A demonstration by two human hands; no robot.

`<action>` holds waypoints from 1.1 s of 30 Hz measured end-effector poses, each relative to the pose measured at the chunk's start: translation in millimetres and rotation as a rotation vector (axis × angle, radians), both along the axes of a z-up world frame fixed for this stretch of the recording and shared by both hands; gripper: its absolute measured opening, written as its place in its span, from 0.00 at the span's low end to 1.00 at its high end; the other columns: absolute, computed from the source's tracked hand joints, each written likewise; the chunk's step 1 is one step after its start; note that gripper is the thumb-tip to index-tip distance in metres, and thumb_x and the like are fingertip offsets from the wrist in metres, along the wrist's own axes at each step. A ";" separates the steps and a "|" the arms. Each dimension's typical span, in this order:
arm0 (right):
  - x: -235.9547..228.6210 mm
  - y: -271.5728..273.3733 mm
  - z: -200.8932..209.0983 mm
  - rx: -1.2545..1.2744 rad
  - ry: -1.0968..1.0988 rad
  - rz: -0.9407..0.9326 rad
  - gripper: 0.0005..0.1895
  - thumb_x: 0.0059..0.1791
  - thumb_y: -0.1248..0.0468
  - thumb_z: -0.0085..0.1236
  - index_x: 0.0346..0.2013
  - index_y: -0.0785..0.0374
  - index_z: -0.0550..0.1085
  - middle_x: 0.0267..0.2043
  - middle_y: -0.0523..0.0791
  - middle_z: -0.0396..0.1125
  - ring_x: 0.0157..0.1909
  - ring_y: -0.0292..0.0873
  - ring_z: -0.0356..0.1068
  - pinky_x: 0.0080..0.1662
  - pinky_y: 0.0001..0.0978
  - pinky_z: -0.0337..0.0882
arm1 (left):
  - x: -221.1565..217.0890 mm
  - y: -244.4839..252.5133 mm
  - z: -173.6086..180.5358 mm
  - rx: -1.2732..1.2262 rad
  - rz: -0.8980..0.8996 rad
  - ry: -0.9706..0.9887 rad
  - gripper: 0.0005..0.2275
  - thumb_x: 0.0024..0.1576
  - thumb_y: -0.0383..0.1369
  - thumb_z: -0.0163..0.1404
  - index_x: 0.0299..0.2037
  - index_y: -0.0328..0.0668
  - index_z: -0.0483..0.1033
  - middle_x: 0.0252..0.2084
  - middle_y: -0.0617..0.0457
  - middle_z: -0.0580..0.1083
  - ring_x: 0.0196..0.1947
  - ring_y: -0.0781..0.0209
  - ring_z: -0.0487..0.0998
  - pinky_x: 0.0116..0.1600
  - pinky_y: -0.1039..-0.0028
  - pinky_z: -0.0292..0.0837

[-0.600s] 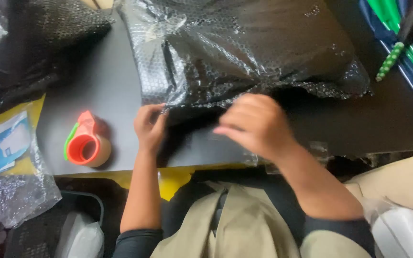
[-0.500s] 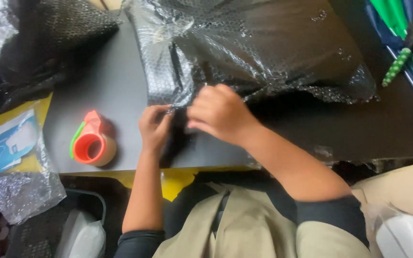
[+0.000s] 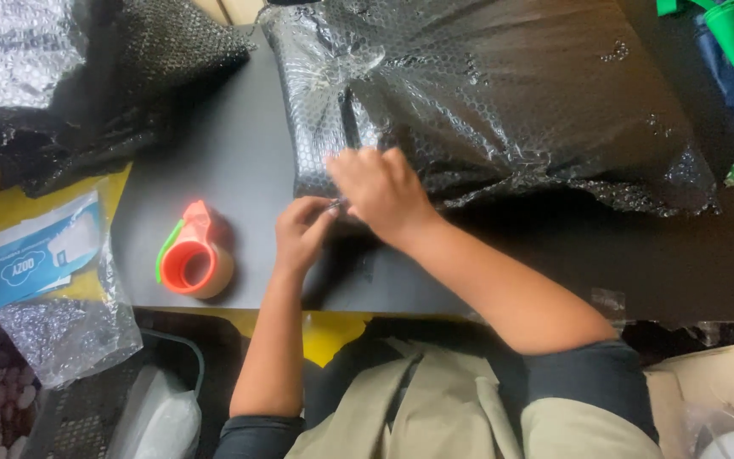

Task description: Unwrapping a package from bubble wrap and dusting a green reusable bag with a handheld duster.

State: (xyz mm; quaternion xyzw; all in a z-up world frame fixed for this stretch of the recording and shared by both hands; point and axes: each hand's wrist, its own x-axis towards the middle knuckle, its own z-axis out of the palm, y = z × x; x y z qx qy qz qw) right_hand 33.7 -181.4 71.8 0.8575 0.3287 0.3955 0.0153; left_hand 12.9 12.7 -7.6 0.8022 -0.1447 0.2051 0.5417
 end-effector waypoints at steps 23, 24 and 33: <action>-4.2 9.1 -57.2 0.209 0.035 0.053 0.13 0.45 0.62 0.49 0.42 0.61 0.72 0.34 0.45 0.60 0.36 0.49 0.65 0.38 0.40 0.65 | -12.4 -22.4 -19.2 0.475 0.277 -0.718 0.17 0.53 0.31 0.58 0.55 0.49 0.80 0.60 0.52 0.76 0.58 0.48 0.74 0.67 0.56 0.62; -7.4 10.7 -49.9 0.232 0.043 0.024 0.09 0.47 0.62 0.48 0.40 0.60 0.72 0.32 0.44 0.59 0.34 0.48 0.64 0.36 0.39 0.64 | -12.0 -23.8 -17.3 0.516 0.271 -0.712 0.17 0.55 0.29 0.57 0.56 0.49 0.80 0.58 0.54 0.77 0.58 0.49 0.75 0.67 0.57 0.62; -79.3 -92.2 49.5 0.414 0.393 0.361 0.26 0.44 0.60 0.69 0.55 0.64 0.75 0.55 0.55 0.70 0.59 0.59 0.70 0.60 0.50 0.68 | -12.6 0.3 12.1 0.679 0.221 -0.794 0.11 0.58 0.28 0.61 0.49 0.58 0.85 0.55 0.55 0.81 0.56 0.44 0.80 0.59 0.58 0.75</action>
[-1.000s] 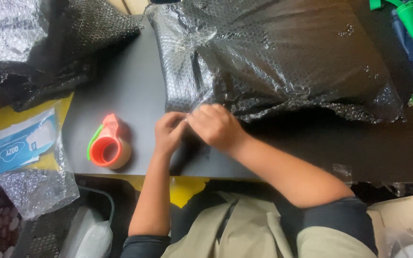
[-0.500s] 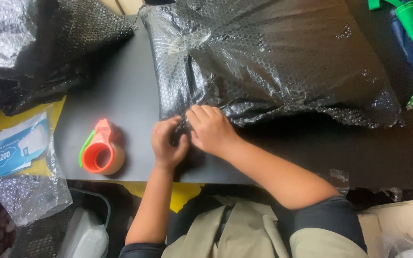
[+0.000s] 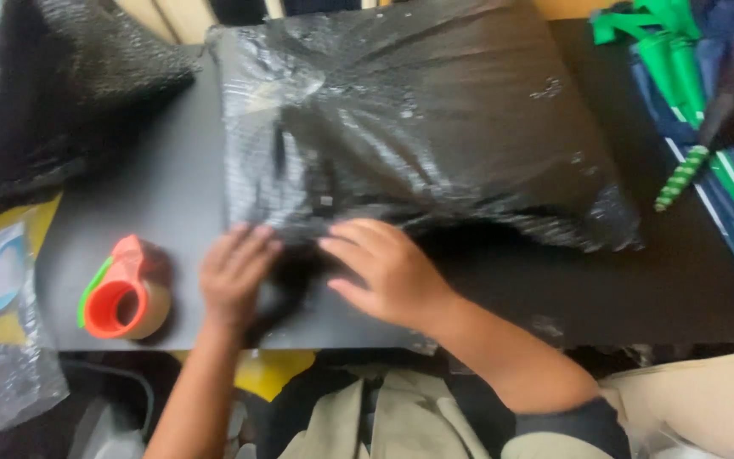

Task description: Unwrapping a package from bubble wrap and dusting a green reusable bag with a handheld duster.

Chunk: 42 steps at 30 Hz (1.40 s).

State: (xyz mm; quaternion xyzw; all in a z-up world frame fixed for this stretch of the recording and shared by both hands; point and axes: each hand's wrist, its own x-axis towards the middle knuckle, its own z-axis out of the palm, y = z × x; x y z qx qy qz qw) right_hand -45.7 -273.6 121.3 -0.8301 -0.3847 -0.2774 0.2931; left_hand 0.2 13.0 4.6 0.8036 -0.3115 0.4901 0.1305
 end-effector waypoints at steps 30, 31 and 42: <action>-61.7 -192.5 -92.6 0.577 0.574 -0.538 0.19 0.39 0.64 0.72 0.42 0.57 0.75 0.33 0.48 0.77 0.33 0.47 0.80 0.34 0.35 0.78 | -13.9 -295.1 -49.6 0.441 -0.472 0.260 0.06 0.58 0.36 0.51 0.42 0.50 0.78 0.46 0.48 0.74 0.47 0.47 0.77 0.49 0.57 0.71; -62.7 -197.5 -87.0 0.582 0.571 -0.536 0.19 0.39 0.64 0.72 0.42 0.57 0.75 0.33 0.48 0.77 0.33 0.47 0.80 0.34 0.35 0.78 | -5.2 -295.4 -67.5 0.446 -0.471 0.256 0.06 0.58 0.36 0.51 0.42 0.50 0.78 0.46 0.48 0.74 0.47 0.47 0.77 0.49 0.57 0.71; -73.0 -206.5 -83.4 0.183 0.622 -0.322 0.40 0.35 0.66 0.71 0.58 0.71 0.63 0.50 0.61 0.68 0.56 0.65 0.69 0.57 0.55 0.71 | 3.8 -312.0 7.3 0.257 -0.663 -0.007 0.05 0.61 0.31 0.53 0.32 0.50 0.79 0.45 0.51 0.79 0.55 0.49 0.78 0.67 0.34 0.59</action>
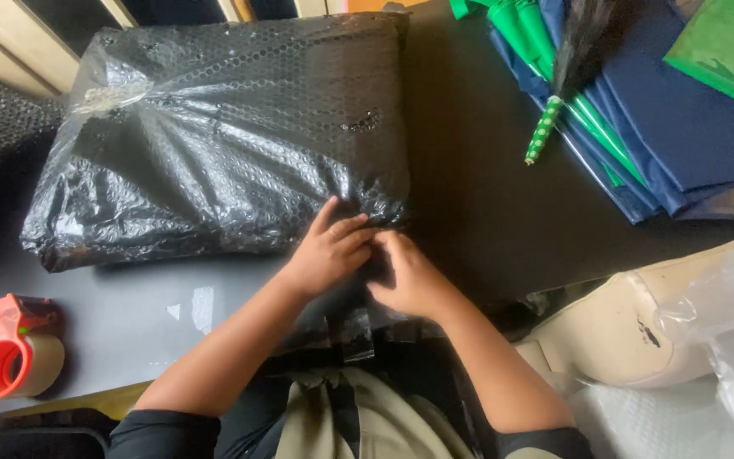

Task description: Unwrapping a package from bubble wrap and dusting a green reusable bag with a handheld duster.

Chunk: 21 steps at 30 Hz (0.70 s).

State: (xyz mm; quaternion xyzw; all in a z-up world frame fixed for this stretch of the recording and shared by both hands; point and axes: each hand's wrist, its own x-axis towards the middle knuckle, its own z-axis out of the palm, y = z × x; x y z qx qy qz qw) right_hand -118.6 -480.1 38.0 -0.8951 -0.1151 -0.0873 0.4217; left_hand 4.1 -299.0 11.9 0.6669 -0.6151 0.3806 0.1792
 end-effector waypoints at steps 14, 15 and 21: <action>38.7 -20.0 -27.9 -0.304 -0.733 -0.294 0.07 0.39 0.64 0.70 0.27 0.48 0.80 0.34 0.36 0.70 0.46 0.44 0.70 0.50 0.40 0.70 | 8.6 -8.0 2.0 0.171 0.183 0.243 0.05 0.56 0.36 0.52 0.30 0.52 0.82 0.36 0.61 0.80 0.45 0.59 0.79 0.61 0.45 0.61; 41.2 -22.5 -30.3 -0.202 -0.685 -0.286 0.08 0.39 0.66 0.72 0.27 0.50 0.80 0.35 0.37 0.69 0.46 0.45 0.70 0.49 0.39 0.71 | 6.6 -8.3 7.3 0.191 0.200 0.264 0.05 0.54 0.36 0.54 0.29 0.52 0.82 0.35 0.61 0.80 0.43 0.59 0.79 0.60 0.46 0.63; 39.4 -15.7 -21.3 -0.055 -0.392 -0.418 0.09 0.38 0.64 0.76 0.25 0.55 0.79 0.35 0.38 0.67 0.39 0.47 0.74 0.42 0.39 0.75 | 16.0 11.1 55.0 0.167 0.138 0.356 0.12 0.53 0.36 0.63 0.43 0.48 0.73 0.49 0.52 0.70 0.33 0.45 0.81 0.36 0.58 0.80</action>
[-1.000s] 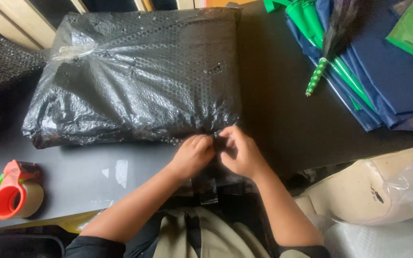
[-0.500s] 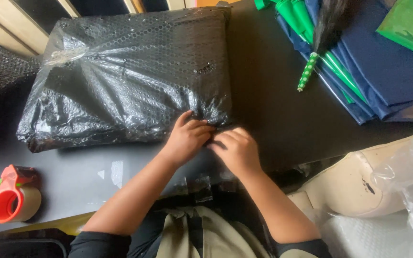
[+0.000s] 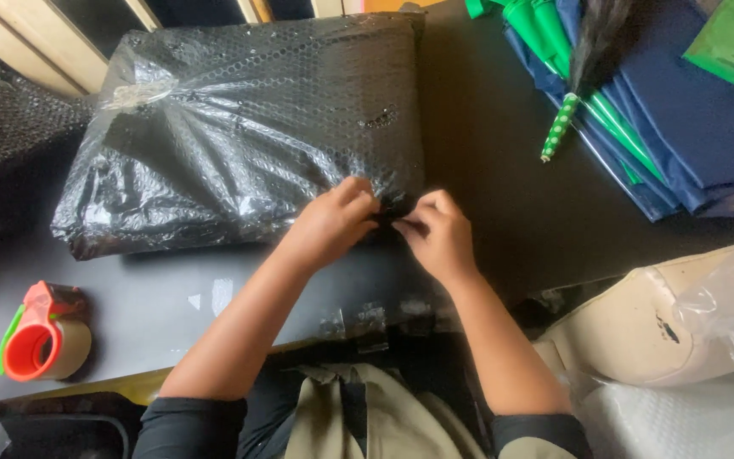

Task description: Unwrapping a package from bubble wrap and dusting a green reusable bag with a handheld duster.

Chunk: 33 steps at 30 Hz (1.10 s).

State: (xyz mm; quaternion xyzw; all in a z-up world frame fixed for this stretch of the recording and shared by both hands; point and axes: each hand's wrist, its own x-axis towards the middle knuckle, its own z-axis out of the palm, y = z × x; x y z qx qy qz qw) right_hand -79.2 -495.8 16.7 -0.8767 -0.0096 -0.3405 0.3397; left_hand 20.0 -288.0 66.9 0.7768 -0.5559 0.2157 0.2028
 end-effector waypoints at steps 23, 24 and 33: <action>-125.6 -64.2 -4.1 0.299 0.240 -0.358 0.10 0.49 0.57 0.71 0.40 0.56 0.79 0.38 0.46 0.76 0.45 0.46 0.77 0.47 0.36 0.75 | -7.5 10.6 -84.8 -0.075 0.244 -0.501 0.17 0.68 0.43 0.42 0.67 0.68 0.71 0.70 0.61 0.69 0.70 0.59 0.67 0.72 0.55 0.53; -147.8 -69.9 -20.8 0.311 0.331 -0.423 0.11 0.50 0.53 0.70 0.40 0.54 0.81 0.35 0.45 0.76 0.42 0.44 0.77 0.45 0.35 0.75 | -7.2 9.8 -83.7 -0.082 0.248 -0.498 0.17 0.68 0.43 0.42 0.67 0.68 0.71 0.69 0.61 0.70 0.69 0.60 0.68 0.71 0.55 0.55; -173.3 -1.9 -23.1 0.895 0.635 -0.325 0.19 0.45 0.52 0.69 0.43 0.63 0.83 0.33 0.54 0.78 0.41 0.48 0.79 0.42 0.35 0.75 | -3.5 10.1 -85.1 -0.110 0.234 -0.519 0.18 0.66 0.43 0.46 0.67 0.69 0.72 0.68 0.63 0.71 0.68 0.61 0.69 0.71 0.57 0.53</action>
